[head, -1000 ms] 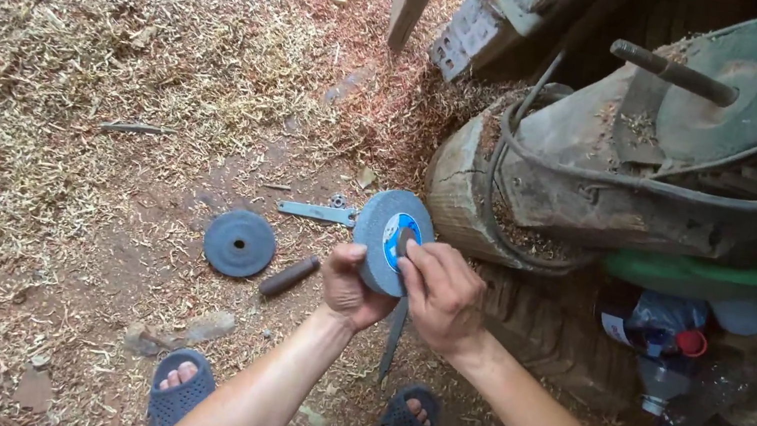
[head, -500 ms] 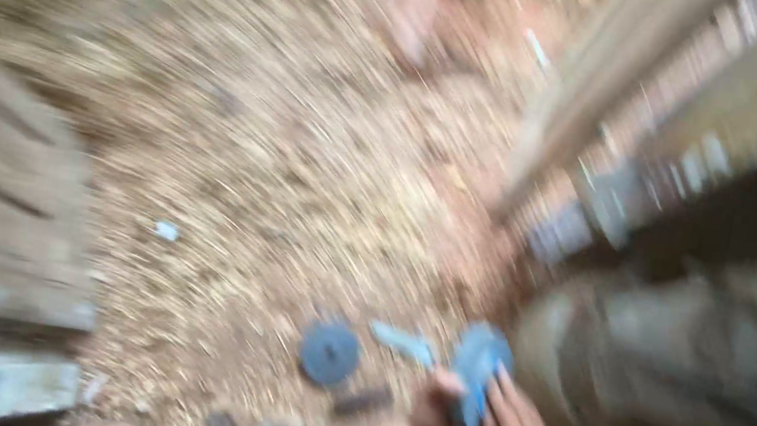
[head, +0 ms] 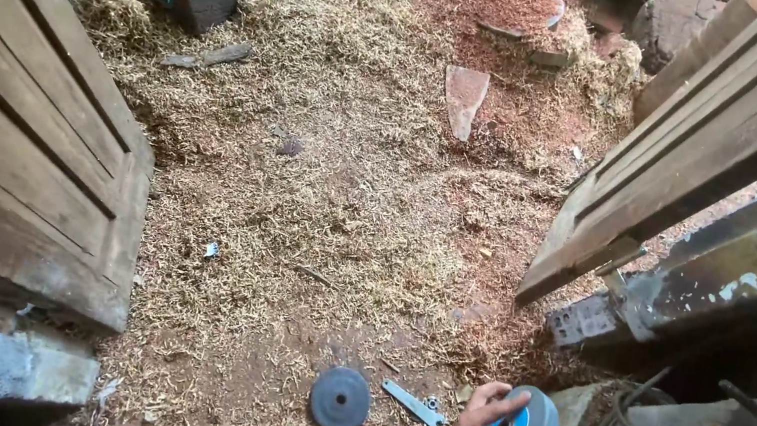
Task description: Grind a metal disc and attach hardware.
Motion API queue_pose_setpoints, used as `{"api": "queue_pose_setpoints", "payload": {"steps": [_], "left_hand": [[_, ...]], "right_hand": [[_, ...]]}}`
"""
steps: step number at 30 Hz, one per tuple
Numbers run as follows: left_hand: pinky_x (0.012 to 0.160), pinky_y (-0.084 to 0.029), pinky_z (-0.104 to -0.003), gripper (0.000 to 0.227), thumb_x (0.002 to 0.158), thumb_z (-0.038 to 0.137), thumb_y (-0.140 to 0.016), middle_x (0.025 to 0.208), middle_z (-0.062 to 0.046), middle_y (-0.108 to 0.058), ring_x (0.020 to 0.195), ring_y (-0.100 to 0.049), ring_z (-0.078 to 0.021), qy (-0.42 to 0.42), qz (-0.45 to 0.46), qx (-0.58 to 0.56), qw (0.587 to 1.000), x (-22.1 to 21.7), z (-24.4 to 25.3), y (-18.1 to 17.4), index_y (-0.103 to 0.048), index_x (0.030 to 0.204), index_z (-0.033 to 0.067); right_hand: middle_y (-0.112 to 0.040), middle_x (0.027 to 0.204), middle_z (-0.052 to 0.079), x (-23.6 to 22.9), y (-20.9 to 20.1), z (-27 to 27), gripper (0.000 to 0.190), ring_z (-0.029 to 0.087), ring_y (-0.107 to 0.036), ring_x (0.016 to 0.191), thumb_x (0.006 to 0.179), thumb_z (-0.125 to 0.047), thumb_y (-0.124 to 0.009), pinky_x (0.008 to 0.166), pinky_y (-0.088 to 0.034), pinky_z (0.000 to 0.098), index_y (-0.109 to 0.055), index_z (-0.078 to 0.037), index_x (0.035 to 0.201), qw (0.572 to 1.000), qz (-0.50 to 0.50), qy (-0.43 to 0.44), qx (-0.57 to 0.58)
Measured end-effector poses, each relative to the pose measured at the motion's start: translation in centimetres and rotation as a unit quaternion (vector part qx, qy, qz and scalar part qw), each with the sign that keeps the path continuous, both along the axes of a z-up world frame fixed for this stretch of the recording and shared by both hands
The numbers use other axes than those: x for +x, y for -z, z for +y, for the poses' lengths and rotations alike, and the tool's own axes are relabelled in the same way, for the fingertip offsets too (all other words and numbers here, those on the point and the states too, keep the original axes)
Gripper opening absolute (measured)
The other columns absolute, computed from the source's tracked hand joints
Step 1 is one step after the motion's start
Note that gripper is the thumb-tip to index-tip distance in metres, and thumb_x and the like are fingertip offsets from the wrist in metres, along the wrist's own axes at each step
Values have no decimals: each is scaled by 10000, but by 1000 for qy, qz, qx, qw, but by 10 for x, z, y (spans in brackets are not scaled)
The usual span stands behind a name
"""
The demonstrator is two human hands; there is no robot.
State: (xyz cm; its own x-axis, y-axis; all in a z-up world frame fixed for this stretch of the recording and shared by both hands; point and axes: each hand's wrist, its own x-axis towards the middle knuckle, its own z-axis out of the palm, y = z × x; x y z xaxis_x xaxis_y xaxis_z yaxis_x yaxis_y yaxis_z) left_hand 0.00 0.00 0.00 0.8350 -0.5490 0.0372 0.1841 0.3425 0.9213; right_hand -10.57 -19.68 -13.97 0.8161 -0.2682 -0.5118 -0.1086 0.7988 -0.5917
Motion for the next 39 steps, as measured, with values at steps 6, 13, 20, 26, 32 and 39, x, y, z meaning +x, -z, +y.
{"api": "queue_pose_setpoints", "payload": {"steps": [6,13,20,26,32,39], "left_hand": [[1174,-424,-443,451,871,405,-797,1534,-179,-496,1427,-492,-338,-36,-51,138,988,0,10,-27,-770,1224,124],[1100,-510,-466,400,940,420,-811,1433,-260,-616,1295,-630,-424,-77,-241,206,945,-9,12,-17,-760,1135,75],[933,-554,-483,380,960,350,-764,1261,-204,-638,1105,-671,-405,-27,-243,251,937,-13,5,-13,-639,1109,24],[851,-546,-415,357,942,286,-730,1070,-145,-665,986,-673,-313,89,-121,286,946,-9,-20,67,-584,1195,81],[701,-558,-372,346,925,399,-688,801,-137,-735,735,-696,-227,67,12,395,916,-3,19,178,-689,963,56],[947,-521,-362,609,972,537,-569,1104,-156,-758,1077,-714,-239,75,15,359,930,4,-4,111,-702,1249,11]], "right_hand": [[-477,1553,142,9,-73,27,768,322,-478,1365,923,-360,-607,1123,-337,585,-381,-145,1624,987,140,74,-15],[-488,1476,211,-34,-12,-43,1097,291,-506,1352,634,-126,-811,1119,-362,491,-253,-50,1575,850,-103,-106,-505],[-607,1381,197,-37,74,-80,906,277,-579,1288,647,-71,-760,1121,-383,441,-438,8,1490,831,-18,-99,-547],[-645,1331,176,-29,38,-25,738,292,-623,1211,722,-13,-656,1067,-459,430,-507,9,1444,915,81,13,-395],[-675,1274,96,-24,-80,44,642,216,-633,1154,767,-50,-604,1025,-483,380,-550,-38,1407,924,154,29,-350],[-677,1200,76,-28,-156,50,657,191,-621,1095,754,-46,-579,980,-487,358,-562,-30,1410,936,153,9,-317]]}}
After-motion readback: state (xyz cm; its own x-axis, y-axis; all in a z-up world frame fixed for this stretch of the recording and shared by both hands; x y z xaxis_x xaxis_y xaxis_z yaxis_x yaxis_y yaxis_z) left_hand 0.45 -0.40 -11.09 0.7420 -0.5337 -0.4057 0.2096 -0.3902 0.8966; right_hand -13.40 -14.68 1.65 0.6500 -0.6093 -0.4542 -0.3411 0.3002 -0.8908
